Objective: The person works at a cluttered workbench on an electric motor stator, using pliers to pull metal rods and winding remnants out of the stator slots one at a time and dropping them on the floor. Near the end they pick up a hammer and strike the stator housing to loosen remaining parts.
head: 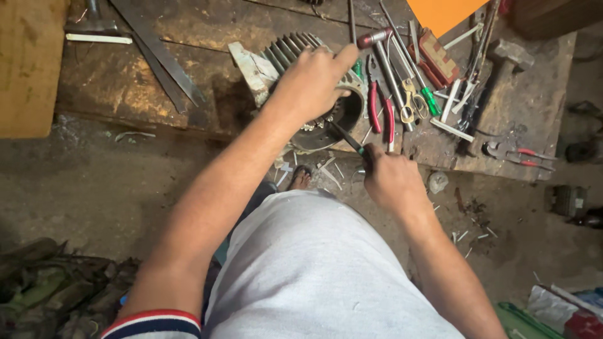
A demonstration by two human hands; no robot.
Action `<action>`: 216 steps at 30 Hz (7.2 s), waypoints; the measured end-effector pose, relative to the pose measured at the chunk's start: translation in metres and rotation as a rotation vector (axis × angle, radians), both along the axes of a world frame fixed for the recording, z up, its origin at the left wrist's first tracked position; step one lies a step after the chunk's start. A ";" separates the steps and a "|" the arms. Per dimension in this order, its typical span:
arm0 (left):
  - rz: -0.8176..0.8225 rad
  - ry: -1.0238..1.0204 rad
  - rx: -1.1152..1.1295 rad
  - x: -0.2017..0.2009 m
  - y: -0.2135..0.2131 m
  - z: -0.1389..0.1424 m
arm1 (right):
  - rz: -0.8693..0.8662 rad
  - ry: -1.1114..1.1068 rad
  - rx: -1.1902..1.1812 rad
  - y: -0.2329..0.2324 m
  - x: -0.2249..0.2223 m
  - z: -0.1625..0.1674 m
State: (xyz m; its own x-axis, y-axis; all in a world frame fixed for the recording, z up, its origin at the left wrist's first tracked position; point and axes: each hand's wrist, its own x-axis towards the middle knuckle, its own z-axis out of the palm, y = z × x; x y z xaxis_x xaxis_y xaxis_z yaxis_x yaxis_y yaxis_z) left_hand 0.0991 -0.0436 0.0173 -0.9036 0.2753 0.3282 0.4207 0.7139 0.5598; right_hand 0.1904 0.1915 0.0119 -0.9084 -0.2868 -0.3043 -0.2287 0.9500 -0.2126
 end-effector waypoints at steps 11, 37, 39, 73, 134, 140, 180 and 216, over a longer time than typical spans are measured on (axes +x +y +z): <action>-0.035 0.030 0.057 -0.017 -0.021 -0.001 | -0.077 0.064 -0.270 -0.019 0.008 -0.028; -0.024 0.067 0.028 -0.013 -0.015 -0.006 | 0.078 0.334 -0.472 -0.009 -0.003 -0.094; -0.023 0.077 0.028 -0.015 -0.019 -0.006 | 0.097 0.353 -0.600 -0.001 -0.002 -0.106; 0.025 0.105 0.023 -0.012 -0.015 -0.007 | 0.044 -0.152 -0.042 -0.006 -0.007 0.003; 0.039 0.076 0.023 -0.016 -0.021 -0.005 | 0.066 -0.307 -0.225 0.023 -0.012 0.022; 0.059 0.035 0.037 -0.016 -0.016 -0.008 | 0.005 -0.273 -0.136 -0.003 -0.019 0.021; 0.143 0.111 0.066 0.000 -0.009 -0.004 | 0.038 -0.156 -0.201 0.001 -0.013 0.007; 0.191 0.011 0.042 -0.021 -0.040 -0.008 | -0.352 -0.942 -0.758 -0.007 -0.038 -0.006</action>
State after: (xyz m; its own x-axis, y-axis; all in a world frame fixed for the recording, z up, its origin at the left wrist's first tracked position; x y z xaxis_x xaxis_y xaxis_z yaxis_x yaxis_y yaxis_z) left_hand 0.0786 -0.0836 0.0094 -0.9344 0.0854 0.3459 0.2864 0.7576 0.5865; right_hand 0.1521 0.1847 0.0059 -0.4913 -0.4600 -0.7396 0.5485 0.4962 -0.6730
